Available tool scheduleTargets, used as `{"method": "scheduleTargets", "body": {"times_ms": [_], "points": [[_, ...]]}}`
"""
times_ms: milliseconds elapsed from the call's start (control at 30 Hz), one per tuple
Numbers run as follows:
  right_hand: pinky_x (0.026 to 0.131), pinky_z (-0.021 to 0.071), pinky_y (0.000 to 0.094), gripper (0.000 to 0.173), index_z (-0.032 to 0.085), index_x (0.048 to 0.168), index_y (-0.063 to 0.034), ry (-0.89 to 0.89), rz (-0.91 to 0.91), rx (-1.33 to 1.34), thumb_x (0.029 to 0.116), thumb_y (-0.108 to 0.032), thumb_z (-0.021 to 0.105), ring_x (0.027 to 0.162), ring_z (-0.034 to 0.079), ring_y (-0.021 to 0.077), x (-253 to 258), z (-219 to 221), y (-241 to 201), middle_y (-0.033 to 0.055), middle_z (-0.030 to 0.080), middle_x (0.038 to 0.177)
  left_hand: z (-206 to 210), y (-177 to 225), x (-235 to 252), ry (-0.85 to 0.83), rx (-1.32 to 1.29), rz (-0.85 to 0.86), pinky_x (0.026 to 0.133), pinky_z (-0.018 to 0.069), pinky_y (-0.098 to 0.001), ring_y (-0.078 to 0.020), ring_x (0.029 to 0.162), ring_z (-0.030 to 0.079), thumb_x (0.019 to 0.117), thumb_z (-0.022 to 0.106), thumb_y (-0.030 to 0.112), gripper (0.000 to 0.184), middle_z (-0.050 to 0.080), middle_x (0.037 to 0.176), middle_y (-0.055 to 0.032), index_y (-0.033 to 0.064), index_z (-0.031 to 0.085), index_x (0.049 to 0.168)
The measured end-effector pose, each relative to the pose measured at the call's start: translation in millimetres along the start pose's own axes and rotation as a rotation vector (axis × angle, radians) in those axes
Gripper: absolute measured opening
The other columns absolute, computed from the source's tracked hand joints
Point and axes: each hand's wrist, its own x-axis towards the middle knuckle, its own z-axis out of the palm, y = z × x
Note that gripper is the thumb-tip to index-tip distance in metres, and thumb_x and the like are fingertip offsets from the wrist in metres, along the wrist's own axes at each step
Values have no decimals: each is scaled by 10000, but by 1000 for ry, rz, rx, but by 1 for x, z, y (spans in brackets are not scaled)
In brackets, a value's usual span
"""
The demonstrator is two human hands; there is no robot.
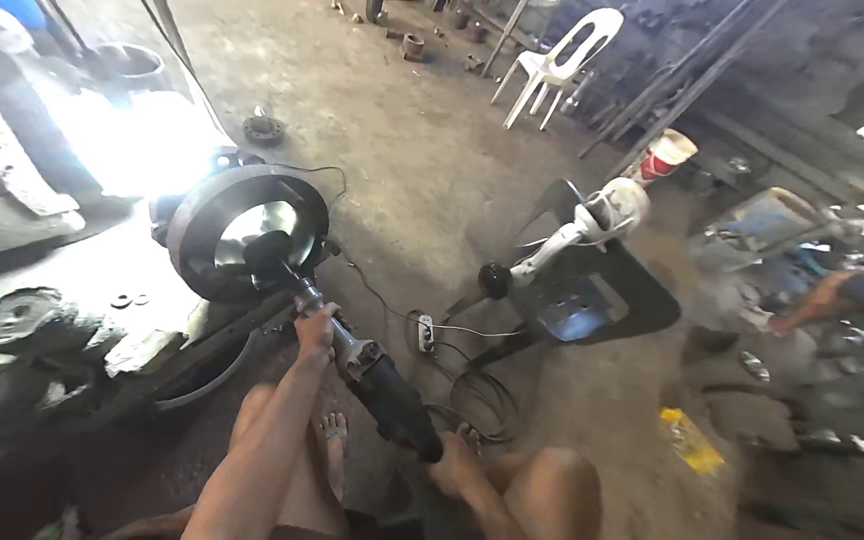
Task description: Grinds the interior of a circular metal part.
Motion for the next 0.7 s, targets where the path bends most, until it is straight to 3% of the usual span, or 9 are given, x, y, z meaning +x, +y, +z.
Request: {"method": "scheduleTargets", "body": {"times_ms": [267,500,700], "points": [[967,564,510,483,713,1179,-136,9,38,52,835,-464,799,1054,711,234,-3,11,41,84,745,1095,13,-25,-19,-26,-34,-51,532,615,-425,-250,577,676,873,717,52,273,663,750,-145,-37,583,1094],[961,561,523,451,708,1179,-132,18,52,8,830,-406,793,1056,710,250,-2,2,37,91,741,1098,15,-22,-18,-17,-37,-50,539,618,-443,-263,584,679,868,726,70,306,660,755,-152,-29,574,1114],[974,555,521,453,715,1194,-143,-9,17,-2,852,-435,773,1077,706,247,-1,5,32,86,742,1119,6,-20,-16,-23,-32,-50,550,617,-441,-264,594,675,870,715,68,299,651,759,-150,-28,566,1110]]}}
